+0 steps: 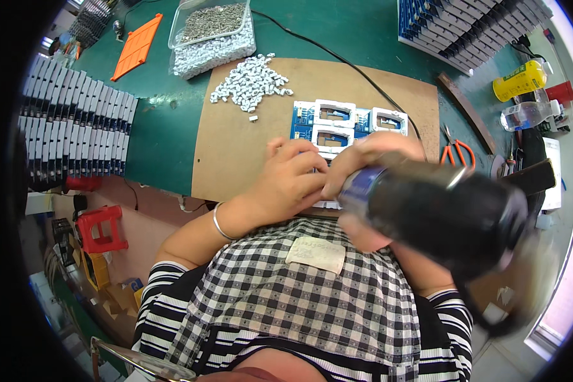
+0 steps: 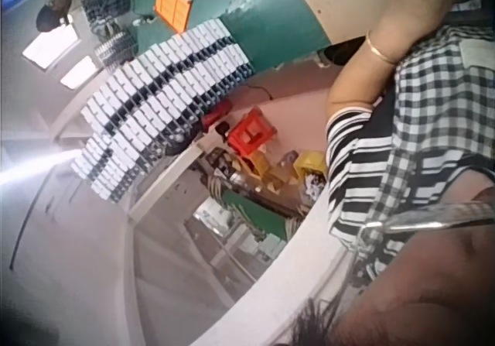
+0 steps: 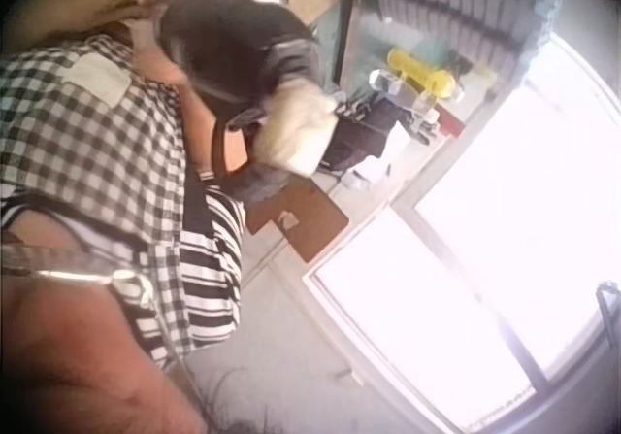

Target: The person assembles small electronic components onto circuit boards by hand, securing them with screws using a power screwdriver at a workstation.

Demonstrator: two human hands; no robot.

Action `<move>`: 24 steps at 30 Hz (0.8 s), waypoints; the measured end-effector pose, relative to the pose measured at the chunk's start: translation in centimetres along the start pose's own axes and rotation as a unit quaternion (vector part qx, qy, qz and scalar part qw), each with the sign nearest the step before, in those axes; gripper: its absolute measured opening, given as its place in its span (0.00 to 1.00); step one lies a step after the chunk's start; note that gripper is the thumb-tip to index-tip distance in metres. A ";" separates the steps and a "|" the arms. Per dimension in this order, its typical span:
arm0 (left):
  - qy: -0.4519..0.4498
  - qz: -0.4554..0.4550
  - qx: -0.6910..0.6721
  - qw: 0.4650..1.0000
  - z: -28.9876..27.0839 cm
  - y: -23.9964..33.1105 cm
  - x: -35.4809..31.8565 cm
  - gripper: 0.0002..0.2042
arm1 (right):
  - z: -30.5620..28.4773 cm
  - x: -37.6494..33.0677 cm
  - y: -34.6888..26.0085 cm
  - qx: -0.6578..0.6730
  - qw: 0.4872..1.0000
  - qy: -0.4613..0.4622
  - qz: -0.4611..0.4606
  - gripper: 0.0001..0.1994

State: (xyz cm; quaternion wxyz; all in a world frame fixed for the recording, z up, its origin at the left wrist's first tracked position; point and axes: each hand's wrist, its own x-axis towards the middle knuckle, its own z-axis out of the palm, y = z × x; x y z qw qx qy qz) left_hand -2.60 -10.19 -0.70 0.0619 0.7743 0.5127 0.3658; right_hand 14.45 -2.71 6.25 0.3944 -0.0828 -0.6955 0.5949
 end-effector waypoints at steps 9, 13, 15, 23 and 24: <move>0.051 -0.190 0.072 0.978 -5.7 -7.0 -0.6 0.04 | -3.0 -0.5 0.3 0.172 0.967 0.161 -0.099 0.33; -0.003 -0.191 0.133 0.972 -5.3 -7.3 -0.1 0.03 | -3.8 -1.3 -0.3 0.128 0.969 0.181 -0.107 0.34; -0.016 -0.173 0.160 0.972 -5.5 -6.8 -0.2 0.03 | -4.1 -2.1 -0.2 0.148 0.965 0.191 -0.104 0.34; -0.042 -0.125 0.161 0.978 -4.3 -4.7 0.6 0.05 | -5.4 -3.6 0.2 0.195 0.946 0.241 -0.091 0.34; -0.032 -0.115 0.088 0.989 -3.7 -3.4 1.5 0.06 | -5.6 -3.8 0.3 0.209 0.943 0.243 -0.089 0.34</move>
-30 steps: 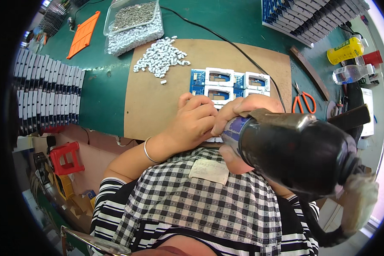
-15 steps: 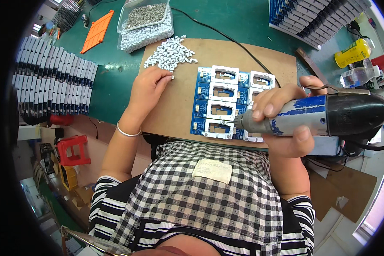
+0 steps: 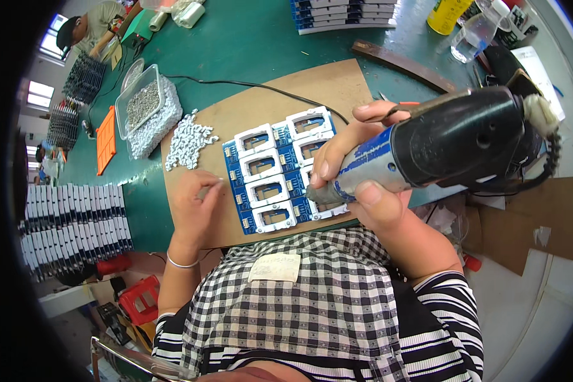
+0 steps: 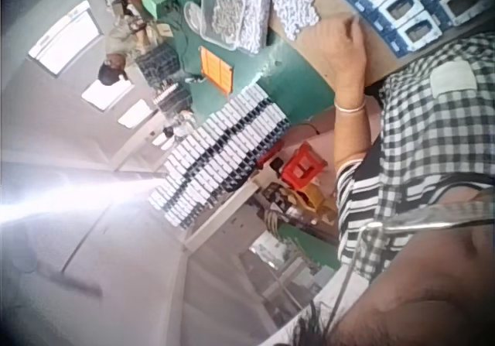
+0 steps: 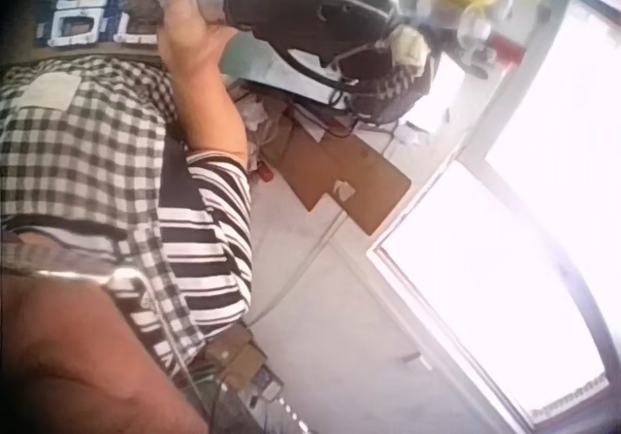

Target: The person assembles small electronic components onto circuit boards by hand, securing them with screws using a power screwdriver at a workstation.

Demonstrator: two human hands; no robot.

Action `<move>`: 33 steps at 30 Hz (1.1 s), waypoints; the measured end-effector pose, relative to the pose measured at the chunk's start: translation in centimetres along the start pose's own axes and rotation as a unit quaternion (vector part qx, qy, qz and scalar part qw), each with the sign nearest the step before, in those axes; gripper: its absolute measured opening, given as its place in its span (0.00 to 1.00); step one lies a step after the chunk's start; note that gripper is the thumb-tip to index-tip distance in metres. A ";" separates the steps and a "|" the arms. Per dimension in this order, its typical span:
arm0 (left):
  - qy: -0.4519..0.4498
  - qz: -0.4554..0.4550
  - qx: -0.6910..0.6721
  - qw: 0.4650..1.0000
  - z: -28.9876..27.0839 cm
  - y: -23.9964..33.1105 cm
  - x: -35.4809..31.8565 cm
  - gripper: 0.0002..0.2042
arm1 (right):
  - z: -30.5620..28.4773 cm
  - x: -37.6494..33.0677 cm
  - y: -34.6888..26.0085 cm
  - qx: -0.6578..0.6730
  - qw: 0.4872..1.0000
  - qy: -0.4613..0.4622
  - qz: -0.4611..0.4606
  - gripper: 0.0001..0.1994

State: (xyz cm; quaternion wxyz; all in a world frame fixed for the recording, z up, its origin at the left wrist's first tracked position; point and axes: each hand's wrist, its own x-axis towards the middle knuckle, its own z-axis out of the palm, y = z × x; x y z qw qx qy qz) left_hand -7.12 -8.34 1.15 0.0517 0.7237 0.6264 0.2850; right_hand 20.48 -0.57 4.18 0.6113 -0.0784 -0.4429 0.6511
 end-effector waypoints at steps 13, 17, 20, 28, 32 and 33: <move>-0.070 0.091 -0.118 0.986 3.9 5.1 1.2 0.09 | -0.1 -0.3 -0.1 -0.015 0.999 0.022 0.018 0.34; -0.067 0.096 -0.101 0.988 4.0 5.4 1.1 0.09 | 0.2 -0.2 0.2 -0.021 0.999 0.011 0.030 0.35; -0.072 0.106 -0.092 0.987 3.7 5.6 1.2 0.09 | 0.5 -0.1 0.3 -0.021 1.000 -0.013 0.009 0.34; -0.078 0.031 -0.161 0.983 4.1 5.8 1.0 0.12 | 2.1 1.1 -1.1 -0.235 0.948 -0.207 0.064 0.31; -0.093 0.015 -0.185 0.978 4.0 5.6 1.1 0.17 | 2.1 1.3 -0.4 -0.211 0.948 -0.229 0.070 0.32; -0.091 0.015 -0.187 0.978 3.9 5.6 1.2 0.17 | 2.1 1.4 -0.5 -0.213 0.947 -0.230 0.071 0.32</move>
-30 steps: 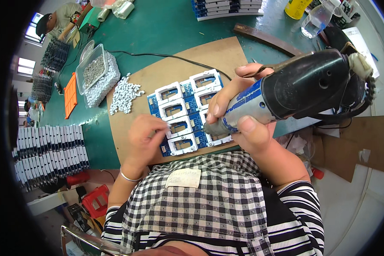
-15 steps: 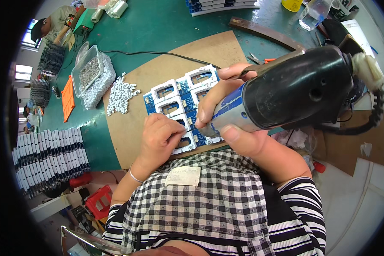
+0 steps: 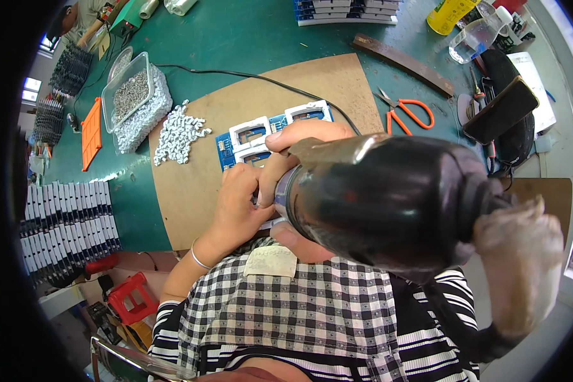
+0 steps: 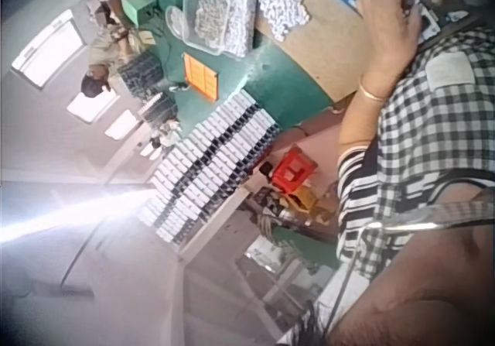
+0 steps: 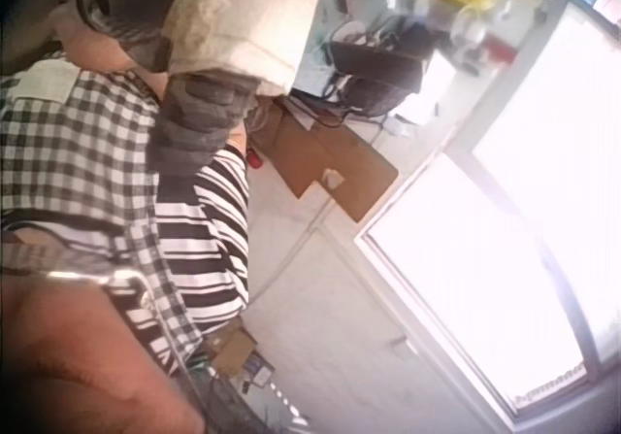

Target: The person assembles small electronic components onto circuit boards by hand, securing them with screws using a power screwdriver at a workstation.

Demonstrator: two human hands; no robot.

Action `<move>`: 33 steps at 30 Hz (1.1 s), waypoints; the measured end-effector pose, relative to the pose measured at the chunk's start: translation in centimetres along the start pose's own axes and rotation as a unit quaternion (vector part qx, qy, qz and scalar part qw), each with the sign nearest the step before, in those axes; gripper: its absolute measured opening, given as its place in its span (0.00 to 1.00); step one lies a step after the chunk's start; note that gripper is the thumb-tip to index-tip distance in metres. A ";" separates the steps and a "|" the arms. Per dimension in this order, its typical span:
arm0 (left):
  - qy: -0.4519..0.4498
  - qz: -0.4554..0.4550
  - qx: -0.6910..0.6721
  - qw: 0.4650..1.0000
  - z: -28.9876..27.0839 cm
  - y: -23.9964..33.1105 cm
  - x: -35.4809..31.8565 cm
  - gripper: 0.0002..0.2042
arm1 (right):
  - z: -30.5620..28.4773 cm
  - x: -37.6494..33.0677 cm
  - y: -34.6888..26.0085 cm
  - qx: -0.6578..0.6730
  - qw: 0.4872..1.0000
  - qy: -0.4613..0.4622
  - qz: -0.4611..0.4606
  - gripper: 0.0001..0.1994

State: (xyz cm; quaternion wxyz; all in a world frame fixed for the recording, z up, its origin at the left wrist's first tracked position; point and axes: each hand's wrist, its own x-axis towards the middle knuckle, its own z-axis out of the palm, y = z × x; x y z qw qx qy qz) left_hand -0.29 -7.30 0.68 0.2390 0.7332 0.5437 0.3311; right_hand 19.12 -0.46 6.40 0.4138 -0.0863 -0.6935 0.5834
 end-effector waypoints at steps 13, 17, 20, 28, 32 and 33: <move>-0.008 0.008 -0.014 1.000 -0.1 -0.3 0.0 0.17 | 0.9 0.8 -0.8 -0.030 0.998 0.029 0.048 0.30; 0.007 0.009 -0.026 1.000 0.0 -0.6 -0.2 0.17 | 1.8 0.8 2.6 0.043 0.996 0.031 -0.070 0.31; 0.014 0.021 -0.036 0.999 0.1 -0.9 -0.3 0.17 | 3.1 1.7 1.3 0.055 0.997 0.049 -0.017 0.30; 0.046 0.031 -0.058 0.997 1.1 -1.4 -0.6 0.12 | 2.4 1.7 1.3 0.034 0.999 0.022 0.010 0.30; 0.052 0.021 -0.060 0.997 0.9 -1.4 -0.9 0.13 | 2.9 1.7 1.7 0.045 0.998 0.025 -0.023 0.29; 0.066 0.029 -0.061 0.996 0.8 -1.3 -0.8 0.12 | 3.0 1.7 1.8 0.037 0.999 0.023 -0.031 0.28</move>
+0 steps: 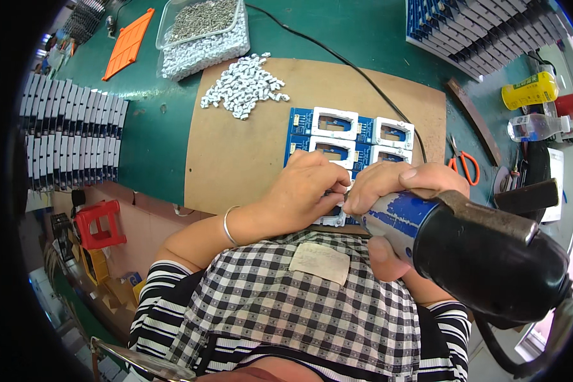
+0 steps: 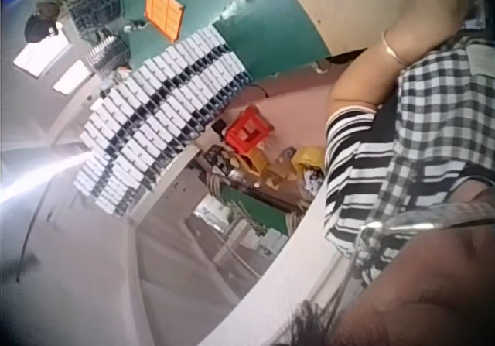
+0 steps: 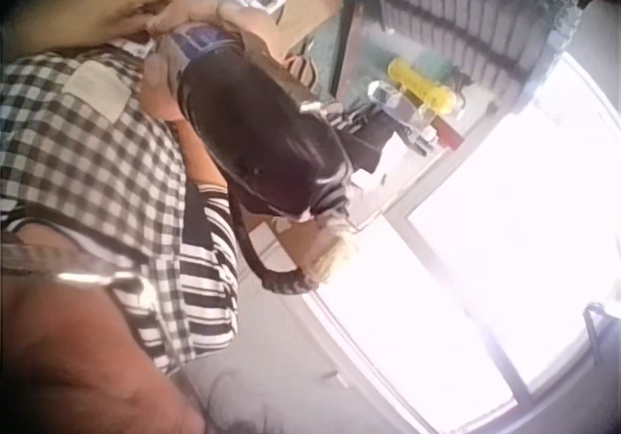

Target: The person assembles small electronic components onto circuit boards by hand, securing them with screws using a power screwdriver at a workstation.

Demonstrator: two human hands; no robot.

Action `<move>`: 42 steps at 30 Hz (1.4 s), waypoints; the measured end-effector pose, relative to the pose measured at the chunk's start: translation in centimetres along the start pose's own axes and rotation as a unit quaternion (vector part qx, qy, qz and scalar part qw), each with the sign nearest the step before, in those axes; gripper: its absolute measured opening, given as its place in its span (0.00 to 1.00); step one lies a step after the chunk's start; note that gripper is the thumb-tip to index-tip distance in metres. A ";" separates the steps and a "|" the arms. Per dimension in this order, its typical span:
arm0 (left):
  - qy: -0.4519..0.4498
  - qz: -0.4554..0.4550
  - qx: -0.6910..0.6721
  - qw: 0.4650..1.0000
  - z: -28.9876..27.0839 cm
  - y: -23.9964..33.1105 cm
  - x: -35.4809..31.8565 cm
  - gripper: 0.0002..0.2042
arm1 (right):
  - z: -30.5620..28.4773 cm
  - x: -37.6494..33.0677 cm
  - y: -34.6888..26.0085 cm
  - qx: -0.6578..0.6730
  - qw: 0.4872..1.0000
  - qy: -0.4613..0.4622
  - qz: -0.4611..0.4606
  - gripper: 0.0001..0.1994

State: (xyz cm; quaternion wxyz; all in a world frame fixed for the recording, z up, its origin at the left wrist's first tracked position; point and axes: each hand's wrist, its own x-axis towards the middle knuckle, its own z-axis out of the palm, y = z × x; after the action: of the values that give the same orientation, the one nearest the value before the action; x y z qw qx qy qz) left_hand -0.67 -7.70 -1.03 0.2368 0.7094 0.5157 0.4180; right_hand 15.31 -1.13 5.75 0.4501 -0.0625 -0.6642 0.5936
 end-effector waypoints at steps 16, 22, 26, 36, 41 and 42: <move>0.147 -0.052 0.292 0.944 -9.3 -4.6 -1.4 0.04 | -1.7 -0.3 1.2 0.094 0.983 0.156 0.004 0.32; 0.079 -0.059 0.368 0.924 -9.7 -4.9 -0.8 0.06 | -2.0 -0.8 0.5 0.071 0.988 0.134 -0.029 0.33; 0.044 -0.006 0.363 0.931 -9.5 -4.3 -0.9 0.07 | -1.6 -1.1 -0.7 0.096 0.983 0.152 0.024 0.31; -0.008 0.008 0.134 0.991 -5.7 -0.9 1.8 0.07 | -4.3 -2.2 -0.3 0.105 0.984 0.138 -0.037 0.33; -0.045 0.034 0.128 0.990 -2.4 -0.2 2.2 0.08 | -4.4 -2.4 -1.3 0.029 0.981 0.191 0.001 0.34; -0.040 0.034 0.125 0.991 -2.0 -0.3 2.1 0.09 | -4.4 -2.5 -1.2 0.030 0.981 0.194 0.001 0.34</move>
State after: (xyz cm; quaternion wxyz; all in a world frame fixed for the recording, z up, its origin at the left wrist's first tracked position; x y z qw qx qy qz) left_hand -2.27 -5.80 0.53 0.1520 0.7668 0.5297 0.3292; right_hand 20.30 0.25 4.99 0.5716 -0.1632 -0.5460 0.5904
